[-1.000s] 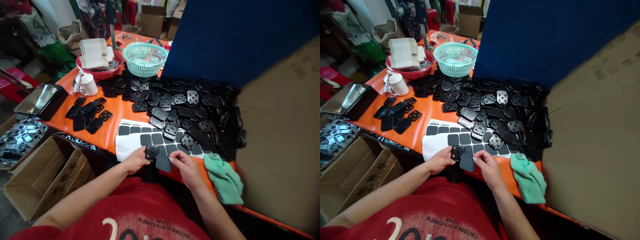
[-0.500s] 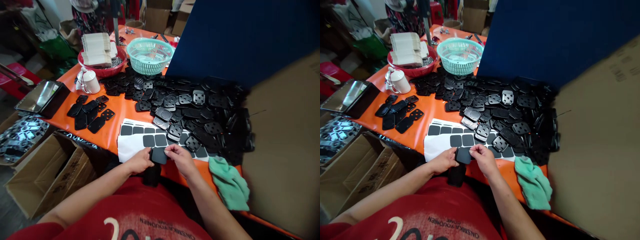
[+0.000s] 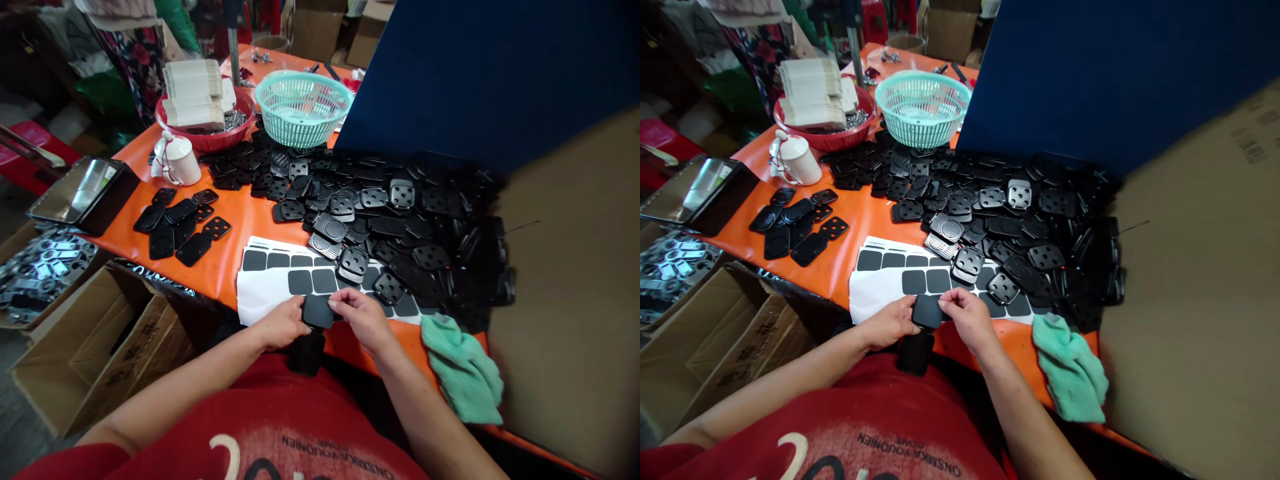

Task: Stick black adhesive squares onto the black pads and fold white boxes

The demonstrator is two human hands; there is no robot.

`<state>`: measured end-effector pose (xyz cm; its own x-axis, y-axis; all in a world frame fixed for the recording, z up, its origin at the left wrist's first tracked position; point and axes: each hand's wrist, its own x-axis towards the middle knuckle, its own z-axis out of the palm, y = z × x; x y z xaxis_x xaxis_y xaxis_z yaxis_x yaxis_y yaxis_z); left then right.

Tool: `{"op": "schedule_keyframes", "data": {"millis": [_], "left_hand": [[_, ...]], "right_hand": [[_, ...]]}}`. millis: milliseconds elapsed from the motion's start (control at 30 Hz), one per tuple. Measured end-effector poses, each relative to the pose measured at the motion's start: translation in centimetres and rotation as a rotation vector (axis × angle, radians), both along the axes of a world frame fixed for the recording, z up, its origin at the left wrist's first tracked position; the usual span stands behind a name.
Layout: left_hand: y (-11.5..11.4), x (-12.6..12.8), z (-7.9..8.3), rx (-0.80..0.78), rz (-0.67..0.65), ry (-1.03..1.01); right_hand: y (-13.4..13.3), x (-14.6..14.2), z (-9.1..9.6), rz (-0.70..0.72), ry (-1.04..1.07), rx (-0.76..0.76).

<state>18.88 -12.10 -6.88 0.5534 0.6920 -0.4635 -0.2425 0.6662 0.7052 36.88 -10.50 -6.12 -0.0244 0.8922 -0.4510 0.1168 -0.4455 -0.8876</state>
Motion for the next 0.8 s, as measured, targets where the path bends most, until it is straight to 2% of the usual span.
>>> {"op": "schedule_keyframes", "data": {"millis": [800], "left_hand": [[0.0,-0.1,0.3,0.000,0.023,-0.019]], "right_hand": [[-0.3,-0.1,-1.6,0.032,-0.149,0.091]]}}
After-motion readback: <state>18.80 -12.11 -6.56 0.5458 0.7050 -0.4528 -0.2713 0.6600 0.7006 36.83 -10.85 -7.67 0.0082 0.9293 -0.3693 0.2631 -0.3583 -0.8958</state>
